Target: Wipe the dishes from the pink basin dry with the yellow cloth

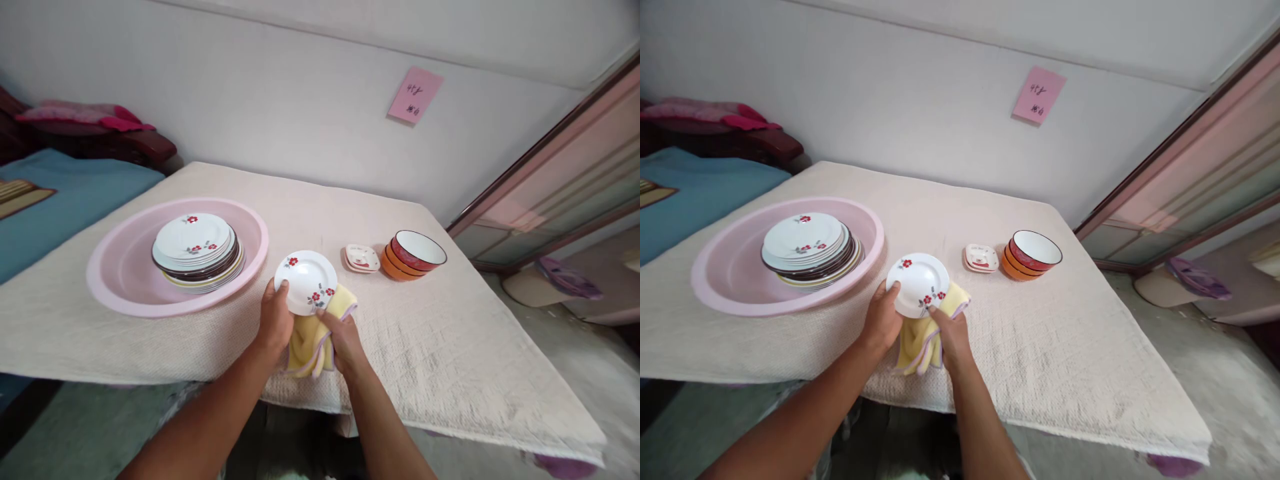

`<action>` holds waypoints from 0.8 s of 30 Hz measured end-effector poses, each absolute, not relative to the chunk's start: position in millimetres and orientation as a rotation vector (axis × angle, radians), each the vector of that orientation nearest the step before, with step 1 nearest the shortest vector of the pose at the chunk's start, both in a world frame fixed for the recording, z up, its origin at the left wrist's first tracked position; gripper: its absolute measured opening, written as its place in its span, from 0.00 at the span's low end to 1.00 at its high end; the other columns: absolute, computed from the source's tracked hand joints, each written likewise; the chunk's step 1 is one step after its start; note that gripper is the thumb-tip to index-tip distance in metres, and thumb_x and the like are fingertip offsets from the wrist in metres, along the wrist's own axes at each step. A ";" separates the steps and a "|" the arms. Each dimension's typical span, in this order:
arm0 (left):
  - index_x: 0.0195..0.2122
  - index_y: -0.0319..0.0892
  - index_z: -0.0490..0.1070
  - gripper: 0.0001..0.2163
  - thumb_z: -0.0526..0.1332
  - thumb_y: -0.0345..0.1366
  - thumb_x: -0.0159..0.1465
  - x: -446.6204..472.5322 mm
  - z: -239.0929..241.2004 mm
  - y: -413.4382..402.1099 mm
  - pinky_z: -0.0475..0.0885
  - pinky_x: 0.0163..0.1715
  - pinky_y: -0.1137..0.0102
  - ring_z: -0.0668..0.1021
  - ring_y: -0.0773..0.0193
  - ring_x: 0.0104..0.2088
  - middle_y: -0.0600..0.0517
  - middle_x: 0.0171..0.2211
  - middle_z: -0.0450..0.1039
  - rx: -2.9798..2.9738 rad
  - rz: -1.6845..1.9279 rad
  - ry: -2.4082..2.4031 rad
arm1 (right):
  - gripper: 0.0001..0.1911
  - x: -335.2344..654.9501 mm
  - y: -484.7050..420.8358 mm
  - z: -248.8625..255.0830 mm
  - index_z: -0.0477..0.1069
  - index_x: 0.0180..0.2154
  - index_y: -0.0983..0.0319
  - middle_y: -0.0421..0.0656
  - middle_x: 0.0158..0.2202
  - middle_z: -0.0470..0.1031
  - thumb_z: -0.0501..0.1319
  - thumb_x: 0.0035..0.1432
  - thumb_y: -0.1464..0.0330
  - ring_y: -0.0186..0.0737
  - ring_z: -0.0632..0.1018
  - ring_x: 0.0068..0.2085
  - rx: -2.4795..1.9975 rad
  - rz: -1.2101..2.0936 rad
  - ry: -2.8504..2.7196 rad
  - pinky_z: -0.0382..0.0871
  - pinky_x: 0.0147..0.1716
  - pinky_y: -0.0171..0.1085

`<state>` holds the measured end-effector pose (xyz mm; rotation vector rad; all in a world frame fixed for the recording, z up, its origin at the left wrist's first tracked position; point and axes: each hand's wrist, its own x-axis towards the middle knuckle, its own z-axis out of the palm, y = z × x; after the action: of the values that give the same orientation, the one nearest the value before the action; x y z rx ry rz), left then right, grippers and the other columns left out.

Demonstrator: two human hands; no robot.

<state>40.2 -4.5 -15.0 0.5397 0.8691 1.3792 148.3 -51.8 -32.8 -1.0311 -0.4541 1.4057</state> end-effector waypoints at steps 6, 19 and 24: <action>0.46 0.42 0.68 0.17 0.62 0.35 0.55 43.1 -9.0 -6.7 0.69 0.47 0.64 0.77 0.59 0.44 0.48 0.43 0.76 0.529 1.330 0.715 | 0.23 145.3 -52.7 -15.4 0.71 0.44 0.60 0.43 0.39 0.80 0.67 0.42 0.69 0.50 0.80 0.38 -1.018 1.347 -0.363 0.75 0.39 0.47; 0.42 0.37 0.72 0.18 0.64 0.44 0.55 30.3 0.4 -7.0 0.71 0.29 0.70 0.78 0.58 0.33 0.46 0.34 0.78 0.678 0.975 0.878 | 0.29 174.2 -50.1 -17.7 0.67 0.51 0.61 0.45 0.44 0.78 0.67 0.44 0.71 0.48 0.79 0.42 -0.926 1.184 -0.419 0.73 0.43 0.46; 0.42 0.36 0.73 0.20 0.64 0.46 0.55 35.1 -8.5 -9.1 0.71 0.31 0.69 0.79 0.56 0.35 0.45 0.33 0.78 0.688 1.044 0.940 | 0.29 176.7 -49.1 -28.3 0.66 0.53 0.61 0.46 0.43 0.79 0.66 0.48 0.70 0.48 0.79 0.42 -0.961 1.206 -0.420 0.74 0.41 0.46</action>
<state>35.1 -9.1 -8.5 0.6880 0.9402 1.0441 176.7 -49.1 -28.3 -0.9614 -0.4205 1.2059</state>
